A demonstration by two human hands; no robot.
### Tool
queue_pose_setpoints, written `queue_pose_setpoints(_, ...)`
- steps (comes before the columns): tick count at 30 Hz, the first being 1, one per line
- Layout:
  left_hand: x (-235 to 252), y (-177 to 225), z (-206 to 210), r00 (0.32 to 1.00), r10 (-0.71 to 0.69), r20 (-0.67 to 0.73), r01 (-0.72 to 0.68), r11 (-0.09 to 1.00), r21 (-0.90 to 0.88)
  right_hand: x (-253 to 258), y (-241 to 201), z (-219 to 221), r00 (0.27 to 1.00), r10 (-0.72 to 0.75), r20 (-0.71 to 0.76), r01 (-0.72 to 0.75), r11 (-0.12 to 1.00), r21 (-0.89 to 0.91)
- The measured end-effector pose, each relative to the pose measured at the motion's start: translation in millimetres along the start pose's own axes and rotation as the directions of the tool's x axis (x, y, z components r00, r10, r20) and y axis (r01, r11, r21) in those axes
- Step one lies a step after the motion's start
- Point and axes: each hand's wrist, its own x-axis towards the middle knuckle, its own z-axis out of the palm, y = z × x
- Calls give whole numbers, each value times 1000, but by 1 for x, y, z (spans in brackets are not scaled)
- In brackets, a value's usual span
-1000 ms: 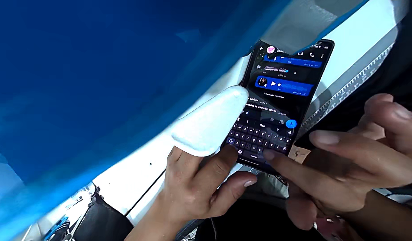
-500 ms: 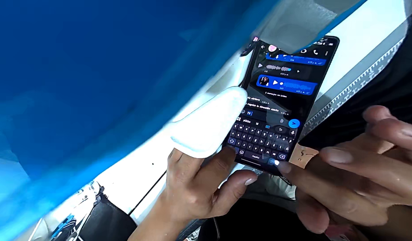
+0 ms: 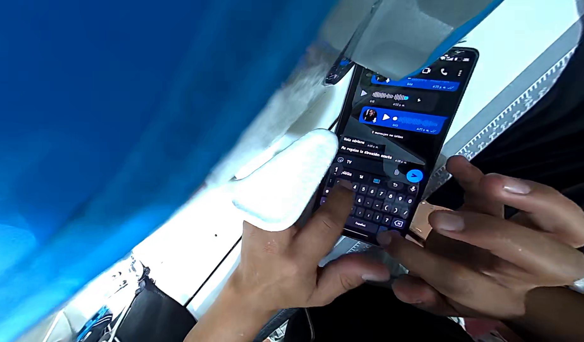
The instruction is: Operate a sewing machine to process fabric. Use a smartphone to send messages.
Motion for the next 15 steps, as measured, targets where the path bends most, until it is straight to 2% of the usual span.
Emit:
queue_pose_setpoints(4,0,1,1,999,31,24,-30,999,-16,1,-1,5,1000,-9,-16,8,1000,-29)
queue_pose_setpoints(7,-5,1,-4,999,14,-50,-17,999,-48,-1,0,3,1000,5,26,-3,999,-53)
queue_pose_setpoints(11,-8,-1,-5,996,6,-93,-10,999,-44,1,0,-12,999,-19,34,18,1000,21)
queue_pose_setpoints(15,-8,-1,-4,996,2,-86,-5,999,-37,-1,2,-10,1000,8,21,-6,998,-64)
